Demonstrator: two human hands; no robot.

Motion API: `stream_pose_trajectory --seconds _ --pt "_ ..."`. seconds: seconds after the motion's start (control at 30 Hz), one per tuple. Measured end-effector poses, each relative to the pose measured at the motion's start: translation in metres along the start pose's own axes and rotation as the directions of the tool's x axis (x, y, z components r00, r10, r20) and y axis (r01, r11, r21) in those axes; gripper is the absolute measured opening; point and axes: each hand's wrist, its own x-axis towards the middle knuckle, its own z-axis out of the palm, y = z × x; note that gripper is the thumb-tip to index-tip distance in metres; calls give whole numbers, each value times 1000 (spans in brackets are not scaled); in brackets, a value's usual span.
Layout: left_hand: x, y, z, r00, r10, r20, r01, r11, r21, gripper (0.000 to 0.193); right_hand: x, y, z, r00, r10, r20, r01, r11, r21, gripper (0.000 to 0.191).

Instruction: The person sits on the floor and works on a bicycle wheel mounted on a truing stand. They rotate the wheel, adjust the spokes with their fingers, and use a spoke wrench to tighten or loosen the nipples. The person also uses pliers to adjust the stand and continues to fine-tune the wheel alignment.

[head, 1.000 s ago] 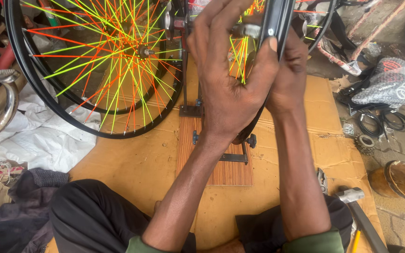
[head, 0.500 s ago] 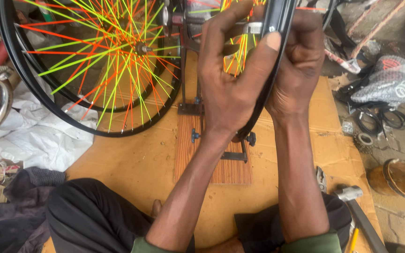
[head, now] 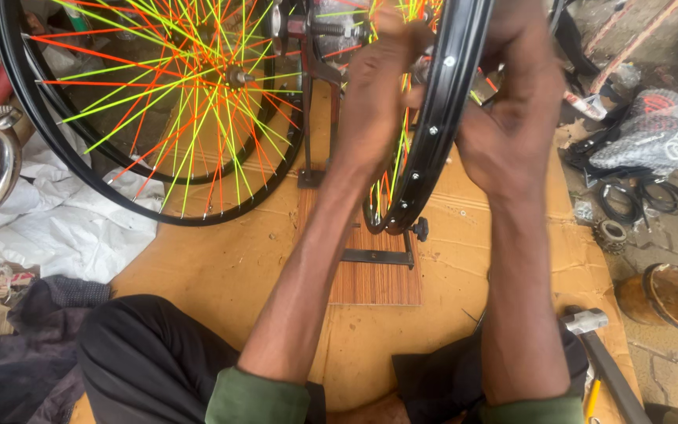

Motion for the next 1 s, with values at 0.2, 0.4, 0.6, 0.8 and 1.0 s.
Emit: stream_pose_trajectory --seconds 0.2,0.4,0.6,0.8,1.0 --pt "-2 9 -12 994 41 99 -31 994 -100 60 14 -18 3 996 57 76 -64 994 92 44" --pt "6 -11 2 997 71 26 -71 997 7 65 10 -22 -9 973 195 126 -204 977 68 36" --pt "-5 5 -16 994 45 95 -32 991 -128 65 6 -3 4 991 -130 -20 127 985 -119 35" --pt "10 1 1 999 -38 19 36 994 104 59 0 -12 -19 979 142 148 -157 983 95 34" --pt "4 -5 -9 998 -47 32 49 997 -66 56 3 4 4 999 -32 -41 35 996 85 35"
